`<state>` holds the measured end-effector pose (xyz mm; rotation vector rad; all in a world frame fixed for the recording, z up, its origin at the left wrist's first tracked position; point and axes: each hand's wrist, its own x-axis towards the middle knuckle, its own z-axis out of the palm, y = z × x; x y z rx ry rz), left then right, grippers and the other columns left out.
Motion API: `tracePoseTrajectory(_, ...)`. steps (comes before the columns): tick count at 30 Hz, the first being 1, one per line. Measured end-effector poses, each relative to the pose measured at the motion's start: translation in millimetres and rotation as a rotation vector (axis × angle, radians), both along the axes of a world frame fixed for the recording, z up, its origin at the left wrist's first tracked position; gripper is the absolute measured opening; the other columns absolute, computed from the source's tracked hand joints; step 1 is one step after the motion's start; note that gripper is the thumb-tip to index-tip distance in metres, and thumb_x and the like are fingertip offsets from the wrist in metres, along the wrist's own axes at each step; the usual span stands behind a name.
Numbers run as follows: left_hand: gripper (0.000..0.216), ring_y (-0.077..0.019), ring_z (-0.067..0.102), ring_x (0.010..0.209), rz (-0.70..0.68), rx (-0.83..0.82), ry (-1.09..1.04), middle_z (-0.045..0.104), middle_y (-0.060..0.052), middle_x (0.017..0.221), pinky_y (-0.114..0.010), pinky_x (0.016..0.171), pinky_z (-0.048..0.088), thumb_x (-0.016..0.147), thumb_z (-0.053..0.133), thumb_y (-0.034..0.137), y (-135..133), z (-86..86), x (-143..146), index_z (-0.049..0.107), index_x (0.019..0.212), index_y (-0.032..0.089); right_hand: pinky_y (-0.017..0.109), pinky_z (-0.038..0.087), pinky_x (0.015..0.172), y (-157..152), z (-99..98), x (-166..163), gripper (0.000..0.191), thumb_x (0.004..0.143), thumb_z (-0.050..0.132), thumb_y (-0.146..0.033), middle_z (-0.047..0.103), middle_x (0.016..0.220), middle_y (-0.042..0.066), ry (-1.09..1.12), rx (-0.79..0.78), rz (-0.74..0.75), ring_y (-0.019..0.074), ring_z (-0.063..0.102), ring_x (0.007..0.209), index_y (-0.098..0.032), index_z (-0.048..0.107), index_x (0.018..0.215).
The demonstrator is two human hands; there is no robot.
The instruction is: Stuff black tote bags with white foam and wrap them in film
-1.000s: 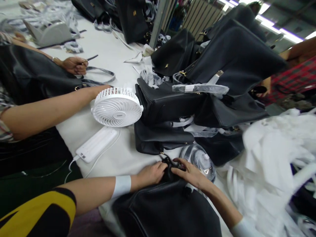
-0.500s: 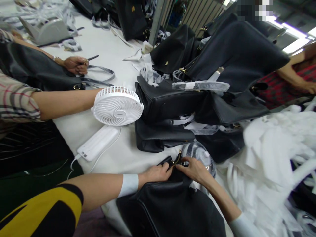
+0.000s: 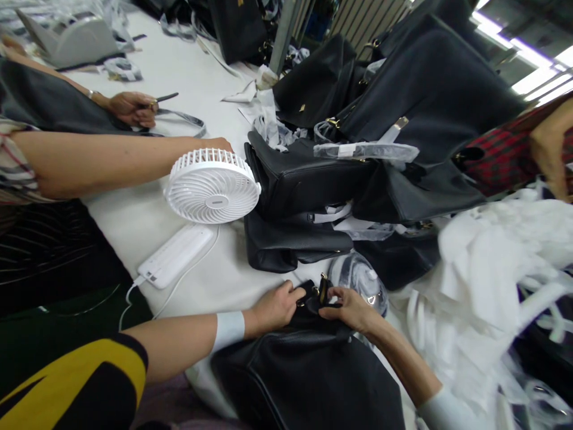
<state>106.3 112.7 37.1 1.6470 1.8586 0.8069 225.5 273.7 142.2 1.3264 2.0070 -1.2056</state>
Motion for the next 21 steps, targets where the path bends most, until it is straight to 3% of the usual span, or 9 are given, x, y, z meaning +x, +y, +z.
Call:
tracePoseTrajectory(3, 0.034, -0.0175, 0.054, 0.083, 0.047, 0.036, -0.046, 0.051, -0.007, 0.101, -0.029, 0.078, 0.053, 0.089, 0.037, 0.012, 0, 0.7, 1, 0.048, 0.120, 0.020, 0.023, 0.032, 0.049, 1, 0.6, 9, 0.031, 0.062, 0.074, -0.041, 0.056, 0.057, -0.003, 0.034, 0.017, -0.027, 0.0117, 0.047, 0.052, -0.018, 0.060, 0.077)
tracePoseTrajectory(6, 0.033, -0.0178, 0.054, 0.085, 0.065, 0.047, -0.066, 0.051, -0.007, 0.103, -0.029, 0.079, 0.053, 0.087, 0.039, 0.011, 1, 1.0, 1, 0.048, 0.118, 0.019, 0.025, 0.034, 0.053, 2, 5.8, 6, 0.034, 0.064, 0.073, -0.049, 0.058, 0.061, -0.001, 0.033, 0.060, 0.130, 0.0140, 0.051, 0.058, -0.018, 0.063, 0.074)
tracePoseTrajectory(10, 0.036, -0.0182, 0.055, 0.088, 0.073, 0.061, -0.078, 0.052, -0.008, 0.107, -0.030, 0.083, 0.053, 0.086, 0.039, 0.009, 2, -0.8, 1, 0.047, 0.121, 0.018, 0.028, 0.033, 0.057, -2, 14.8, -5, 0.039, 0.074, 0.065, -0.058, 0.060, 0.060, 0.002, -0.109, 0.288, 0.399, 0.0183, 0.057, 0.063, -0.020, 0.066, 0.066)
tracePoseTrajectory(13, 0.037, -0.0176, 0.056, 0.092, 0.053, 0.087, -0.076, 0.054, -0.008, 0.107, -0.028, 0.084, 0.053, 0.086, 0.040, 0.009, 1, -0.8, 1, 0.047, 0.120, 0.018, 0.030, 0.033, 0.057, -8, 18.6, -8, 0.050, 0.078, 0.056, -0.068, 0.061, 0.058, 0.005, -0.222, 0.393, 0.460, 0.0209, 0.059, 0.063, -0.021, 0.066, 0.062)
tracePoseTrajectory(15, 0.036, -0.0164, 0.058, 0.086, 0.015, 0.095, -0.031, 0.055, -0.007, 0.106, -0.027, 0.078, 0.055, 0.087, 0.040, 0.011, 0, 0.0, 1, 0.049, 0.121, 0.020, 0.030, 0.035, 0.058, -13, 17.7, -8, 0.049, 0.080, 0.054, -0.066, 0.062, 0.059, 0.006, -0.272, 0.414, 0.430, 0.0219, 0.061, 0.064, -0.021, 0.067, 0.063)
tracePoseTrajectory(18, 0.036, -0.0141, 0.061, 0.074, -0.066, 0.108, 0.088, 0.058, -0.005, 0.101, -0.024, 0.066, 0.055, 0.091, 0.040, 0.016, -3, -0.1, 2, 0.049, 0.125, 0.025, 0.029, 0.036, 0.059, -17, 11.1, -7, 0.034, 0.081, 0.057, -0.049, 0.063, 0.061, 0.006, -0.297, 0.394, 0.379, 0.0220, 0.062, 0.067, -0.021, 0.068, 0.064)
tracePoseTrajectory(21, 0.032, -0.0140, 0.064, 0.076, -0.109, 0.189, 0.154, 0.061, -0.006, 0.101, -0.021, 0.061, 0.055, 0.095, 0.038, 0.021, -3, -2.8, 3, 0.051, 0.124, 0.022, 0.028, 0.037, 0.059, -19, 4.4, -10, 0.024, 0.078, 0.056, -0.036, 0.064, 0.063, 0.006, -0.291, 0.403, 0.333, 0.0213, 0.062, 0.069, -0.020, 0.067, 0.062)
